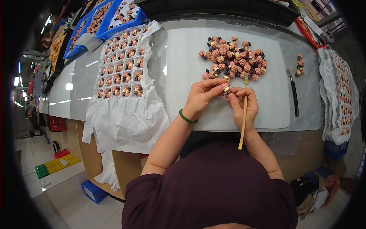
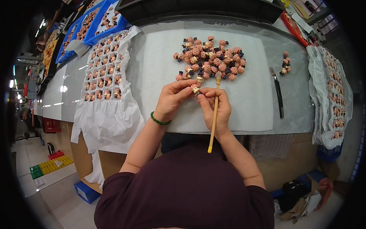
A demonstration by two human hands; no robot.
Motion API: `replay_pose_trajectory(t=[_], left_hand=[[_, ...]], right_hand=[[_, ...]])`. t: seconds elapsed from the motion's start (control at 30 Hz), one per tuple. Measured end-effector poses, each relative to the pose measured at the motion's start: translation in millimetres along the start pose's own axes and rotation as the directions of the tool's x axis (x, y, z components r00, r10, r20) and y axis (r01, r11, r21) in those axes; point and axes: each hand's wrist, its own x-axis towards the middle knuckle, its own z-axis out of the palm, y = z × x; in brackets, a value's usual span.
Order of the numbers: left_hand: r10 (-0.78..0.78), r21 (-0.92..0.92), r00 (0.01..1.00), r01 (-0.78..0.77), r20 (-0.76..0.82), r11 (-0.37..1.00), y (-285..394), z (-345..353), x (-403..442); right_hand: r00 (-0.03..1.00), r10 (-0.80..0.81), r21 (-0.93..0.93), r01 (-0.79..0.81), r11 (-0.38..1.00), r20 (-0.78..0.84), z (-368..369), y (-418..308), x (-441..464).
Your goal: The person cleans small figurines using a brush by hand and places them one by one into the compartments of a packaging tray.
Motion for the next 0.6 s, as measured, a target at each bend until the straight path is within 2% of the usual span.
replay_pose_trajectory(t=[0.07, 0.17, 0.3, 0.6], left_hand=[[0.011, -0.024, 1.0, -0.011, 0.002, 1.0, 2.4, 1.5, -0.7], [0.019, -0.002, 1.0, -0.019, 0.0, 1.0, 0.9, -2.2, -1.2], [0.042, -0.025, 0.999, -0.041, 0.026, 0.999, 1.2, -2.1, -0.9], [0.043, -0.068, 0.997, -0.038, 0.064, 0.997, 4.7, 0.8, -1.3]], right_hand=[[1.0, -0.004, 0.009, 0.004, 1.0, 0.002, -0.3, 0.7, -0.5], [0.996, -0.085, -0.09, 0.087, 0.992, 0.028, -1.4, 1.8, -2.4], [0.986, -0.167, -0.129, 0.169, 0.977, 0.024, -1.3, 3.2, -3.1], [0.98, -0.199, -0.112, 0.195, 0.974, -0.029, -1.2, 3.6, -1.8]])
